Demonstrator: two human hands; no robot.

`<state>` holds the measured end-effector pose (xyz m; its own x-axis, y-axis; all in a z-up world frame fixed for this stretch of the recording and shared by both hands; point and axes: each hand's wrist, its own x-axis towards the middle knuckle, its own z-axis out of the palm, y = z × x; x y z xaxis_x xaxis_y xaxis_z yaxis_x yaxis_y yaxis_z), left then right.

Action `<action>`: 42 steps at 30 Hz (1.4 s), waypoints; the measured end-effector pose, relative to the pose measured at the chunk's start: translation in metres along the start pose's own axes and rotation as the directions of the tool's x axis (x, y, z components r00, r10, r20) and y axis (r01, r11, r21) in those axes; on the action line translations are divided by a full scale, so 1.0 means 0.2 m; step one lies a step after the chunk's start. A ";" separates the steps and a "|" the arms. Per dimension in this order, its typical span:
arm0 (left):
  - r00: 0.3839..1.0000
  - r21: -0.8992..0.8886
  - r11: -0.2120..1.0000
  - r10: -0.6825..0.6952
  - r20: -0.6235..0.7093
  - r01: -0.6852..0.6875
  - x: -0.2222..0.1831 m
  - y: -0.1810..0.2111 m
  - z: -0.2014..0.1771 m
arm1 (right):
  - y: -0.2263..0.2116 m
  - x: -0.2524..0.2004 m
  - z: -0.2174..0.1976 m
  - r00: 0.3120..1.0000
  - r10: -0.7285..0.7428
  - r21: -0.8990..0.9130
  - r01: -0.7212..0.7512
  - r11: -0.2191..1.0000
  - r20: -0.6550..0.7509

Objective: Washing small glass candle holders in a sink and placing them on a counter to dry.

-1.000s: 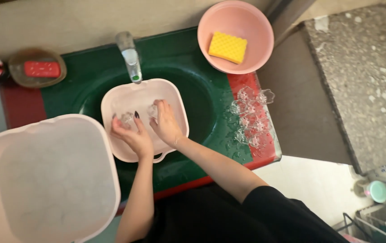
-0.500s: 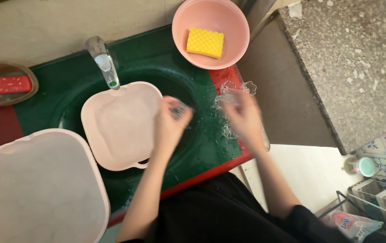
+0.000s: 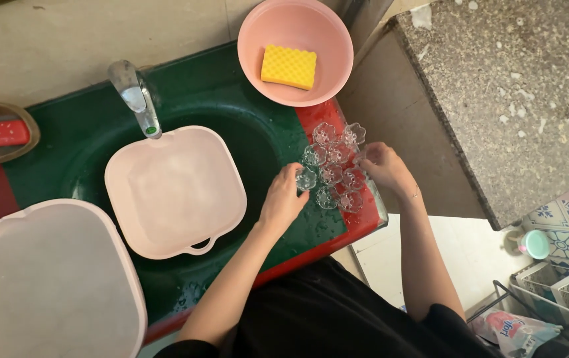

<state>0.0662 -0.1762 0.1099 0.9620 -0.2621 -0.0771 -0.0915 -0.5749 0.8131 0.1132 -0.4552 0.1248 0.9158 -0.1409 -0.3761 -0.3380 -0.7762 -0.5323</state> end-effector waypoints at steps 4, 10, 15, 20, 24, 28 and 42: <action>0.998 -0.093 0.994 -0.055 0.031 0.058 -0.04 0.05 -0.02 | -0.04 -0.05 0.00 0.998 -0.053 0.061 0.051 0.997 0.033; 0.989 -0.091 0.986 -0.145 -0.017 0.143 -0.28 0.12 -0.28 | -0.07 -0.11 0.00 0.998 0.047 0.323 -0.055 0.945 0.035; 0.830 -0.313 0.920 -0.358 -0.427 0.236 -0.80 0.13 -0.89 | 0.01 -0.07 0.15 0.734 -0.461 -0.511 0.182 0.840 -0.498; 0.515 0.076 0.728 -0.402 -0.757 0.681 -1.45 -0.28 -1.30 | -0.94 -0.47 0.33 0.747 -0.542 -0.129 0.538 0.833 -0.385; 0.442 0.374 0.248 -0.629 -0.640 0.894 -1.80 -0.83 -1.36 | -1.49 -0.85 0.76 0.522 -0.851 0.017 0.853 0.522 -0.056; 0.446 0.353 0.291 -0.722 -0.529 0.889 -1.74 -0.90 -1.44 | -1.74 -1.04 1.41 0.096 -0.972 0.272 0.950 0.155 0.216; 0.378 -0.114 0.531 -0.723 -0.577 0.840 -1.84 -0.92 -1.38 | -1.93 -1.15 2.02 0.318 -0.498 -0.048 0.875 0.482 0.807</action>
<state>-0.2006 0.2400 0.1475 0.5788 0.7643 -0.2843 0.7889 -0.4364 0.4327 -0.0543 0.1253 0.1110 0.2847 0.8375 -0.4664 0.6489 -0.5264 -0.5494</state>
